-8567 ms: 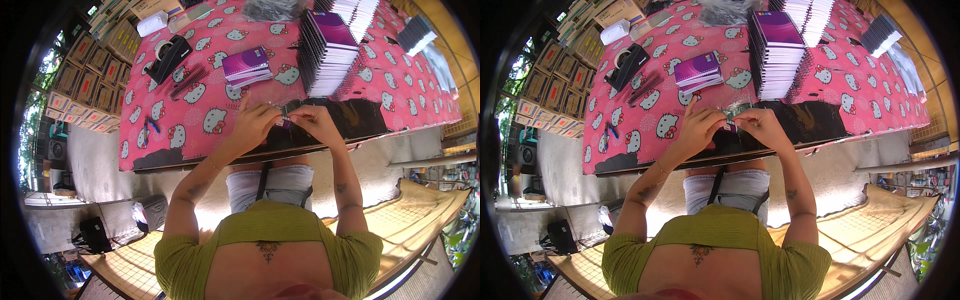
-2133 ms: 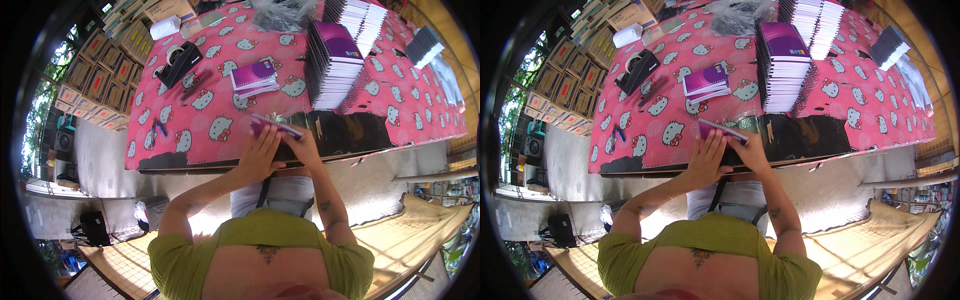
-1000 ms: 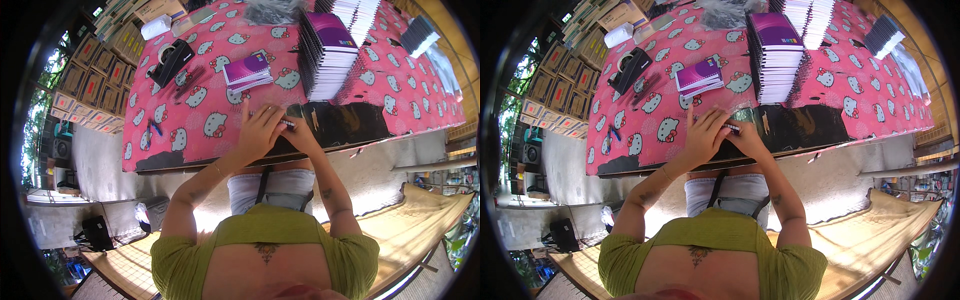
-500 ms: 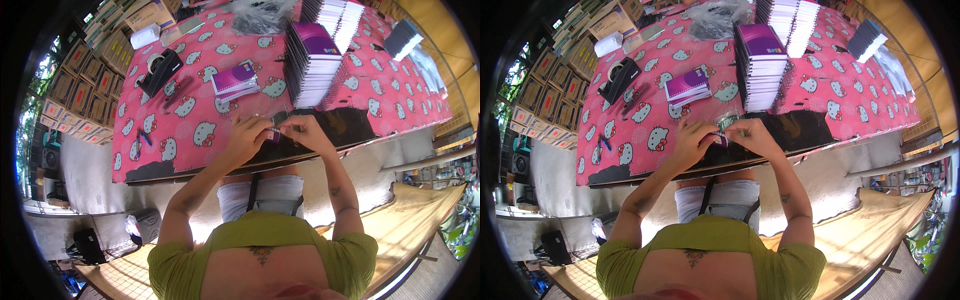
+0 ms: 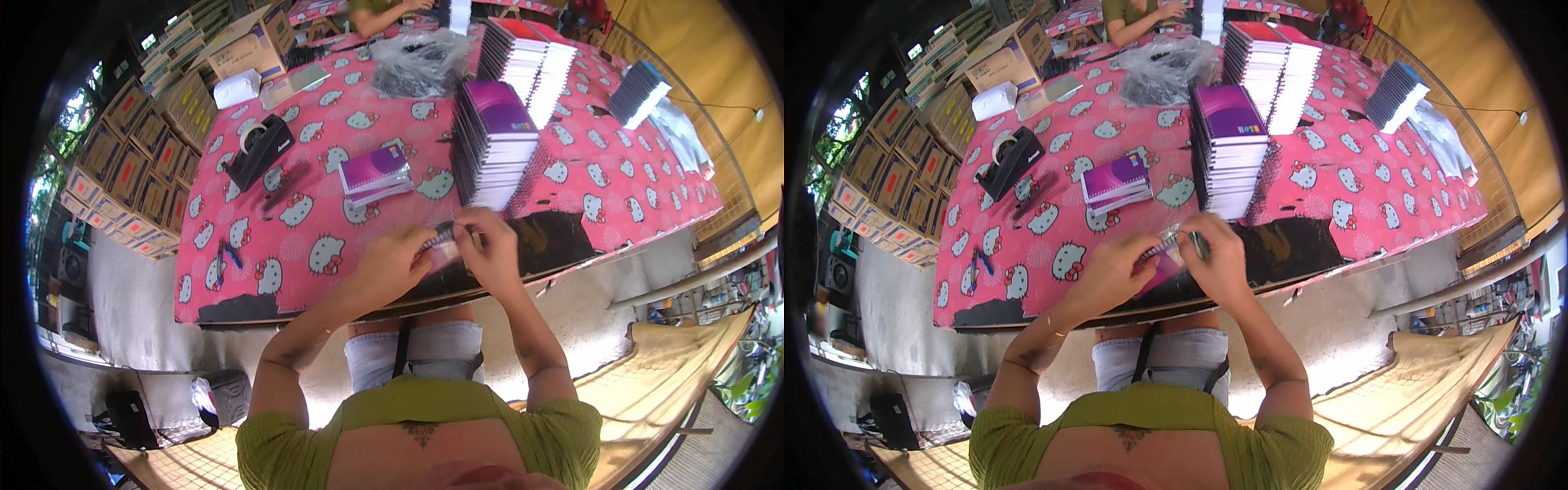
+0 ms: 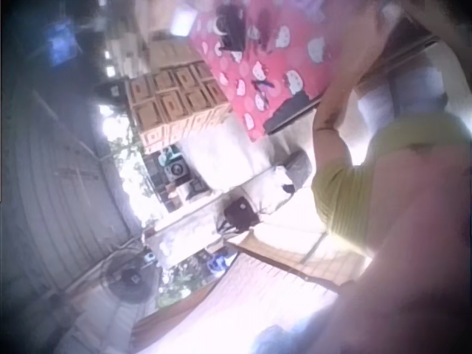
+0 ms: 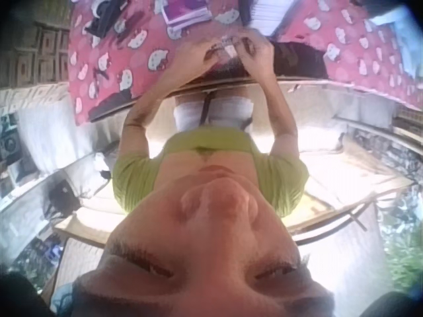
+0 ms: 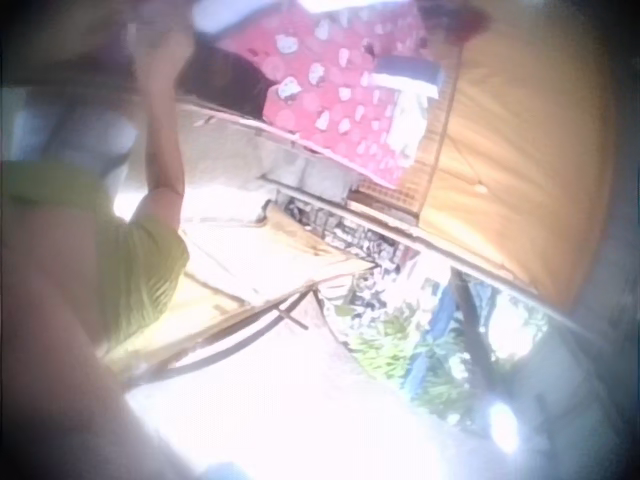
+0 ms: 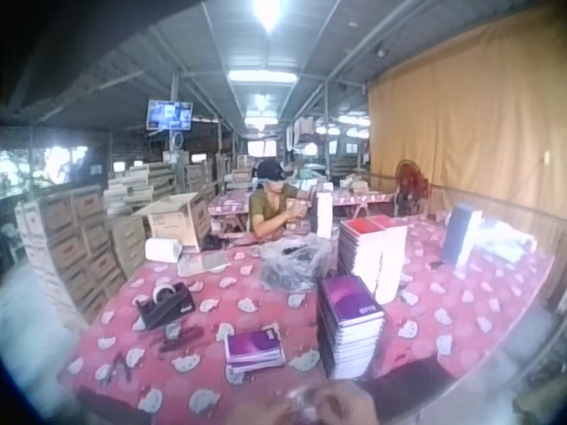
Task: The person tapes individual notebooks and places them onto a stack.
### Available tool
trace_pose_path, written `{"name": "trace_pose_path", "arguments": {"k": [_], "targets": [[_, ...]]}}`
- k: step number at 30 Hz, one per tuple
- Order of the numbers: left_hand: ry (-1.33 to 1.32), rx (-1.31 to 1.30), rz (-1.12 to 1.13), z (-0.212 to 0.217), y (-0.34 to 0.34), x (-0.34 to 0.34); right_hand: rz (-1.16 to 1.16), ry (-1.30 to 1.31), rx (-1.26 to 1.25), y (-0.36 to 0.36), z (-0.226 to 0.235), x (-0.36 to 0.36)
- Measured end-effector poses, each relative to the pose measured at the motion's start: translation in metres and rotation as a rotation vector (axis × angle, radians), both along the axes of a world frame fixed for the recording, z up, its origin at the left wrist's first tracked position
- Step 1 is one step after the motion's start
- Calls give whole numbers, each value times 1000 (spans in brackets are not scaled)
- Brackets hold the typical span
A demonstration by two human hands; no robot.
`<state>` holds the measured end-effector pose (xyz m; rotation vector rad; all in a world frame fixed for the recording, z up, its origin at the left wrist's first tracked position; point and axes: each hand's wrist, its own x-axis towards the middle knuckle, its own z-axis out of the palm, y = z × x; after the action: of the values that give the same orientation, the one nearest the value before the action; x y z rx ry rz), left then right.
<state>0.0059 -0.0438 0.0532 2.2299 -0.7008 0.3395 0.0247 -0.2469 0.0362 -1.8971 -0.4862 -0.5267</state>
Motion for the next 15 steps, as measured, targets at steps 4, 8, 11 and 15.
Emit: {"name": "trace_pose_path", "arguments": {"k": [4,8,11,15], "targets": [[96,-570,-197,95,-31,6,208,-46,276,-6,89,-40],[-681,-150,-189,135,-58,123,263,106,527,-31,136,15],[-335,-252,-218,152,-76,184,328,260,558,-69,165,85],[-363,87,-15,112,-93,242,3,164,-85,-106,129,144]]}}
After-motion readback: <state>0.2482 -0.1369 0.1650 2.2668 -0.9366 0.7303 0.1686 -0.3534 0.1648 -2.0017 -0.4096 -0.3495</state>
